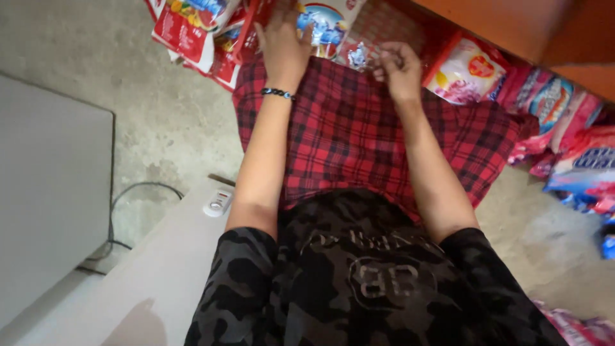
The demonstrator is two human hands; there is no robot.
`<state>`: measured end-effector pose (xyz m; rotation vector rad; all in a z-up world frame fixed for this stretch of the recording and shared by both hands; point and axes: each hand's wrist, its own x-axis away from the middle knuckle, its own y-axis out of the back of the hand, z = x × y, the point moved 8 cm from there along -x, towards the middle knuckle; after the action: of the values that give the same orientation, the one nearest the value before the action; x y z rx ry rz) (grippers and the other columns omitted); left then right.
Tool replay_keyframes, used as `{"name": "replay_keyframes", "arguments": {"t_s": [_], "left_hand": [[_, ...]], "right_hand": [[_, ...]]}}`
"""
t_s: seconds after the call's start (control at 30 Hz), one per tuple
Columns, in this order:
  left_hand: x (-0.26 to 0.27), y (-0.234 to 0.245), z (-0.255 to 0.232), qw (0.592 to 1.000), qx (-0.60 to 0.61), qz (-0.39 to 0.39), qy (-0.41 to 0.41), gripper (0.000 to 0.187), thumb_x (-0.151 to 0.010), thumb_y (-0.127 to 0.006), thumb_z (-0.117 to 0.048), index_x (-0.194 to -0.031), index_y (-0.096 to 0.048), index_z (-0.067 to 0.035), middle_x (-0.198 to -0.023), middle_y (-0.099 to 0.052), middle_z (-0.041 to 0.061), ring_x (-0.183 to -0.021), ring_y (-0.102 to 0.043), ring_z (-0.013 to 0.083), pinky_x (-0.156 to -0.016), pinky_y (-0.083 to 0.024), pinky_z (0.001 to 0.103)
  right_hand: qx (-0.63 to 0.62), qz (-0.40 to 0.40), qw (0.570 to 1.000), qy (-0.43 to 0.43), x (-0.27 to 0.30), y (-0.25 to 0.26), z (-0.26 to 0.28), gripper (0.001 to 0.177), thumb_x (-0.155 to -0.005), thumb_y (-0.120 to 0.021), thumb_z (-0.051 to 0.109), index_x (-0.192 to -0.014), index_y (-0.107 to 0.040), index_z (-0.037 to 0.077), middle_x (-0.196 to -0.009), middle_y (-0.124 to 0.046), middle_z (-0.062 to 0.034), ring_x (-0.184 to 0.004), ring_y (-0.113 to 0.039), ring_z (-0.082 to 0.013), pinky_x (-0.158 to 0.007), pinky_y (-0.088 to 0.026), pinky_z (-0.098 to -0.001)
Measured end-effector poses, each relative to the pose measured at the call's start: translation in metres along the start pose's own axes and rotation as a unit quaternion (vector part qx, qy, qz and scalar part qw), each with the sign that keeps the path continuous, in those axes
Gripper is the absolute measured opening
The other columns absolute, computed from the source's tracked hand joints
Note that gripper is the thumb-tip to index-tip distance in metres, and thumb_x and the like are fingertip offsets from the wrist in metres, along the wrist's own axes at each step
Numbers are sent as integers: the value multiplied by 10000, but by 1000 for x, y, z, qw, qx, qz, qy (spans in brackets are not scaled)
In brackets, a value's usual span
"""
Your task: Stocking and organizing bags of milkshake mix on a lower shelf in a grocery store.
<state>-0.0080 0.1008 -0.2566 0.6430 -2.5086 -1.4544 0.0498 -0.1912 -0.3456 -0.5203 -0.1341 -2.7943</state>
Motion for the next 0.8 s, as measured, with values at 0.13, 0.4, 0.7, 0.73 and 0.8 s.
{"name": "replay_keyframes", "arguments": {"t_s": [0.13,0.4,0.7,0.73,0.8], "left_hand": [[2,48,43,995,29,-60,69,335,-927,-704,-294,-1176,-718,-71,-1208,-715,143,-1150,-645,352,-1136,-295,647],[39,60,178,950,123,-155,242,299,-945,-673,-256,-1158,-737,-56,-1156,-768,149,-1119,-713,323,-1069,-425,521],[84,-17,311,883,210,-244,342,430,-940,-719,-181,-1293,-637,52,-1268,-711,211,-1180,-693,331,-1013,-516,404],[88,-33,321,862,261,-263,346,485,-935,-720,-155,-1340,-564,63,-1289,-682,215,-1186,-672,324,-1015,-507,405],[94,-55,335,837,311,-281,351,549,-930,-720,-129,-1387,-492,73,-1310,-653,219,-1193,-652,317,-1018,-498,406]], "right_hand": [[-18,100,994,-28,-7,-86,17,188,-1076,-622,83,-1259,-627,40,-1001,-730,-86,-763,-696,-132,-675,-596,-269],[-20,246,968,-46,-21,-253,75,244,-1078,-604,166,-1290,-619,48,-1108,-735,-81,-956,-754,-179,-827,-647,-320],[-248,201,917,-238,-57,-359,-36,386,-1012,-574,292,-1277,-617,14,-1301,-690,-128,-1246,-649,-272,-1012,-541,-434],[-243,187,915,-261,-54,-363,-47,418,-993,-608,316,-1294,-605,27,-1317,-674,-123,-1248,-629,-282,-1020,-534,-453],[-237,170,913,-286,-41,-364,-51,454,-974,-641,341,-1310,-593,39,-1332,-657,-118,-1249,-608,-292,-1029,-528,-472]]}}
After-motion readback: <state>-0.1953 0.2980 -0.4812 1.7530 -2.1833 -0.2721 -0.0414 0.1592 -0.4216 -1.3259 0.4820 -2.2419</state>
